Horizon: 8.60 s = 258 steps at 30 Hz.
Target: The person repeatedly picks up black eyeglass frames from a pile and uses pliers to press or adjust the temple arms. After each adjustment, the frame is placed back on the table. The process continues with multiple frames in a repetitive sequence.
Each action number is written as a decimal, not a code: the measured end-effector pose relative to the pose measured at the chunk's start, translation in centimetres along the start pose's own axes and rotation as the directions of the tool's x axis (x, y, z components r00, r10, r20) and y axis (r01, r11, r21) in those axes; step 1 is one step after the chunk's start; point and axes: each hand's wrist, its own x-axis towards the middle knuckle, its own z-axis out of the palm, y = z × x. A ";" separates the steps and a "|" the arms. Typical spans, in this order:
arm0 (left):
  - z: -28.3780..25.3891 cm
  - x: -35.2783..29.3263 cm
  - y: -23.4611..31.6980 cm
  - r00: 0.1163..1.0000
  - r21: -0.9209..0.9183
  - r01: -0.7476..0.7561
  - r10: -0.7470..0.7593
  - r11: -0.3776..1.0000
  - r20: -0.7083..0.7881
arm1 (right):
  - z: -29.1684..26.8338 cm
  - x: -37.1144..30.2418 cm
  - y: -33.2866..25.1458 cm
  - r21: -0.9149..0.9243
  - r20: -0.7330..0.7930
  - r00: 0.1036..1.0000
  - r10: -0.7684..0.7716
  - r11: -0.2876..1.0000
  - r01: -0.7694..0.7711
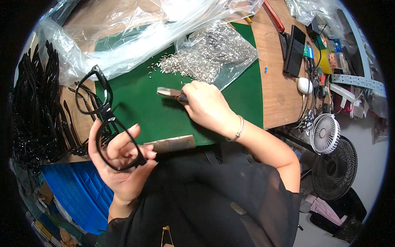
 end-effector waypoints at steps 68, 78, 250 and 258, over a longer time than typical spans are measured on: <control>0.0 0.1 1.3 0.928 -0.001 0.350 -0.346 0.937 0.137 | -6.6 -3.0 -5.3 0.404 0.600 0.788 -0.139 0.903 -0.149; -0.3 -3.8 0.8 0.948 -0.241 0.318 -0.304 0.917 0.093 | -2.3 -1.9 -0.6 0.189 0.073 0.997 0.026 0.981 -0.040; -10.8 15.6 -2.1 0.983 0.892 -0.182 0.086 0.413 0.161 | -3.8 27.8 1.5 -0.173 -0.201 0.980 -0.015 0.985 -0.021; -11.0 10.5 -6.1 0.996 0.966 0.078 -0.055 0.245 -0.067 | 0.3 34.7 4.4 -0.389 -0.373 0.927 0.030 0.902 -0.186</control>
